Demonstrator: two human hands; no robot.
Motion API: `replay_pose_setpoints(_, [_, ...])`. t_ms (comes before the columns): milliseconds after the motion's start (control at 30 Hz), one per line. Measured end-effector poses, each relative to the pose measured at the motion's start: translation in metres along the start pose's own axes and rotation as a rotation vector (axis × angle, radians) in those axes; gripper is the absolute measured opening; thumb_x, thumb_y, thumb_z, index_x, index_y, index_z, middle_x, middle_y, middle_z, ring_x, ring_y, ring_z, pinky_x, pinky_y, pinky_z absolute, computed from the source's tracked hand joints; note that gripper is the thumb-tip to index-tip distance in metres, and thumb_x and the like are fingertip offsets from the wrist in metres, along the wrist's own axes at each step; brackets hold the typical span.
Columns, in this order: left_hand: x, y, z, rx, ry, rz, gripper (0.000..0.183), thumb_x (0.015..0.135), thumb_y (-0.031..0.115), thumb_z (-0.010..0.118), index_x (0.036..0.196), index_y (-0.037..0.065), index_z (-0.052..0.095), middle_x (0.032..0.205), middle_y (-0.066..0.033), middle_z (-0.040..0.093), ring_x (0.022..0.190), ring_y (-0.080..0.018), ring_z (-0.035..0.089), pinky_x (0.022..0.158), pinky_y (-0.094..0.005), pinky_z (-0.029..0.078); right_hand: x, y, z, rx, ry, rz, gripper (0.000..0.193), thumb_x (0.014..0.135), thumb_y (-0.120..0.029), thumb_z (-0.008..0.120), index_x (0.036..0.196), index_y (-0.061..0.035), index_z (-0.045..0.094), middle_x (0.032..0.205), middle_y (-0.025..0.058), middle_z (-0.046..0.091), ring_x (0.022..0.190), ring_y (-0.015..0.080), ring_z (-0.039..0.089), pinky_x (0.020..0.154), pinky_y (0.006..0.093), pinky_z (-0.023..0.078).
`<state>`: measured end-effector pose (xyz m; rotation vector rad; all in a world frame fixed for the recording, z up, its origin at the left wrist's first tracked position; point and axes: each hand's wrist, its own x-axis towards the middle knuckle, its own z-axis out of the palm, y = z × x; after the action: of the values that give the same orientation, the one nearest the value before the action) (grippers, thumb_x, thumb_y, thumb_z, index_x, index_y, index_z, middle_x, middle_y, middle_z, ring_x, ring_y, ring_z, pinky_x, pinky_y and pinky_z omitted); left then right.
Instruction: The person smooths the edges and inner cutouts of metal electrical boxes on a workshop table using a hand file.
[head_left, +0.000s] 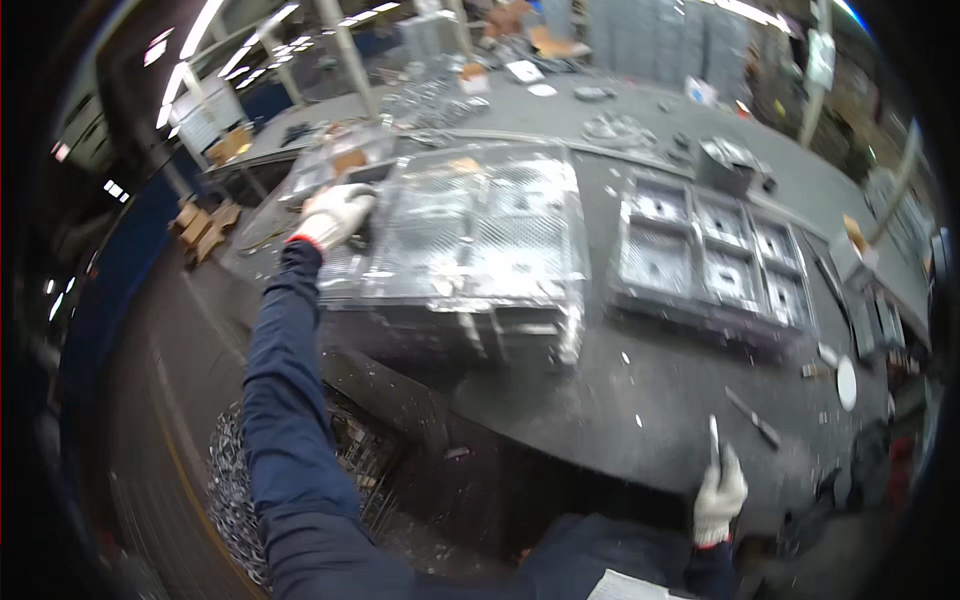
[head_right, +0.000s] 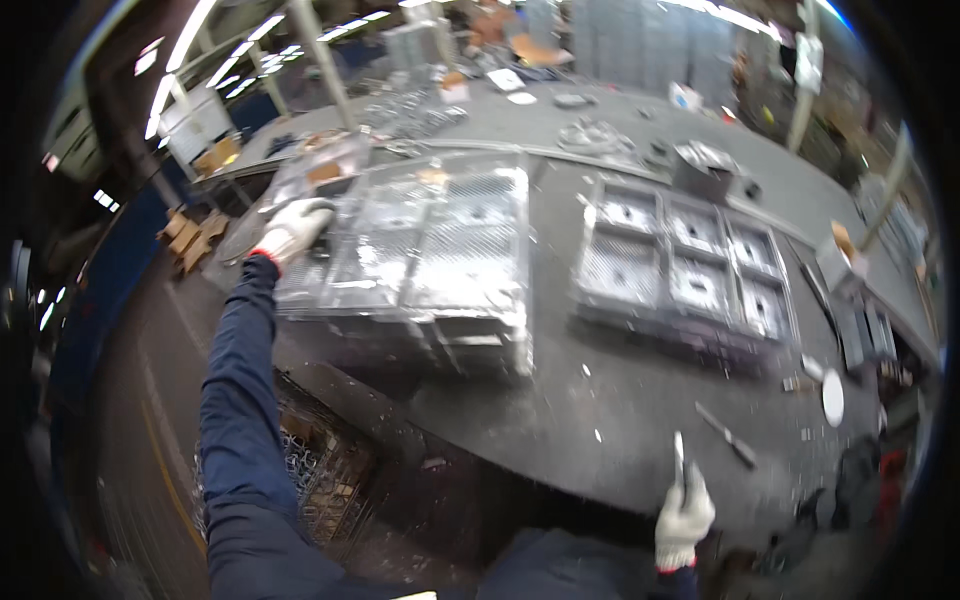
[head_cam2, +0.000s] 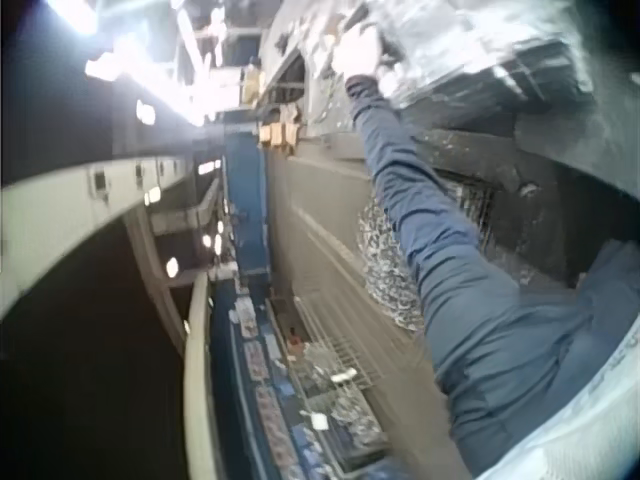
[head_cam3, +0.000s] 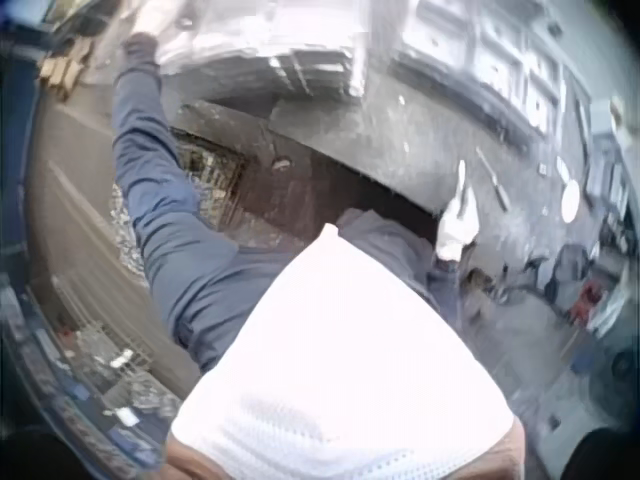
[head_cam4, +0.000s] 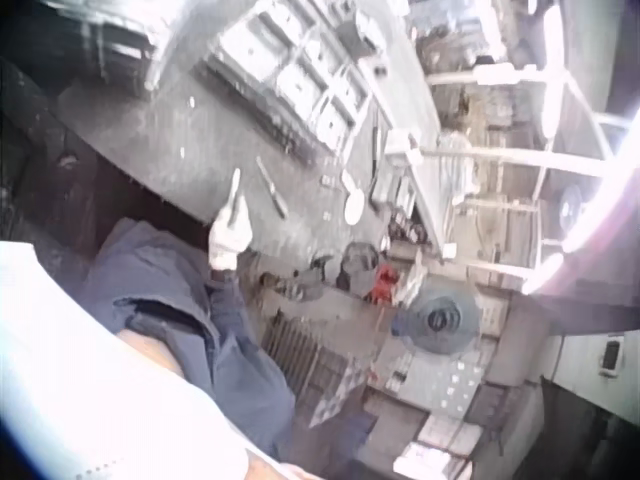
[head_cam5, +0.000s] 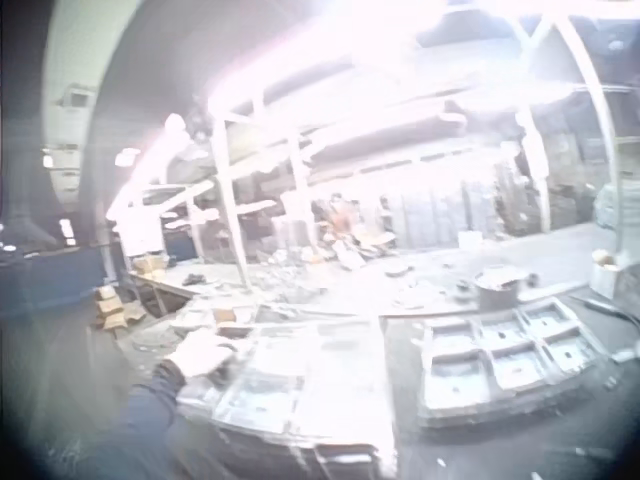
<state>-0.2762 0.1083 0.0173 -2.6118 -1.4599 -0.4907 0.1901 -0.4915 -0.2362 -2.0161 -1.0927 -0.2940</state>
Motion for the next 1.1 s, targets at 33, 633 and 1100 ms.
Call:
replay_pose_setpoints(33, [0.003,0.007,0.003,-0.093,-0.026,-0.051,0.039,0.104,0.038,0.061,0.130,0.016,0.081,0.121,-0.0139,0.082,0.114,-0.0314,0.077,0.105,-0.0416,0.057,0.004,-0.019,-0.011,0.061,-0.053,0.094,0.041,0.097,-0.002,0.063,0.135,0.0109,0.072,0.118,0.0303,0.080,0.106,0.0392,0.081,0.094,0.0416,0.063])
replay_pose_setpoints(633, [0.017,0.409,-0.040,-0.196,-0.239,0.550,0.032,0.102,0.023,0.074,0.127,0.003,0.077,0.112,-0.0197,0.081,0.102,-0.0330,0.078,0.096,-0.0413,0.060,0.009,-0.019,-0.015,0.108,-0.029,0.060,0.053,0.086,-0.004,0.080,0.139,-0.0094,0.076,0.090,0.0192,0.078,0.074,0.0400,0.076,0.068,0.0466,0.061])
replay_pose_setpoints(1100, [0.087,0.565,0.126,0.008,-0.207,0.317,0.050,0.089,0.035,0.064,0.116,-0.003,0.081,0.122,-0.0329,0.077,0.119,-0.0462,0.075,0.107,-0.0482,0.058,0.011,-0.010,-0.022,0.169,-0.083,-0.130,0.066,0.087,-0.008,0.083,0.151,-0.0098,0.067,0.082,0.0093,0.072,0.065,0.0311,0.071,0.059,0.0426,0.054])
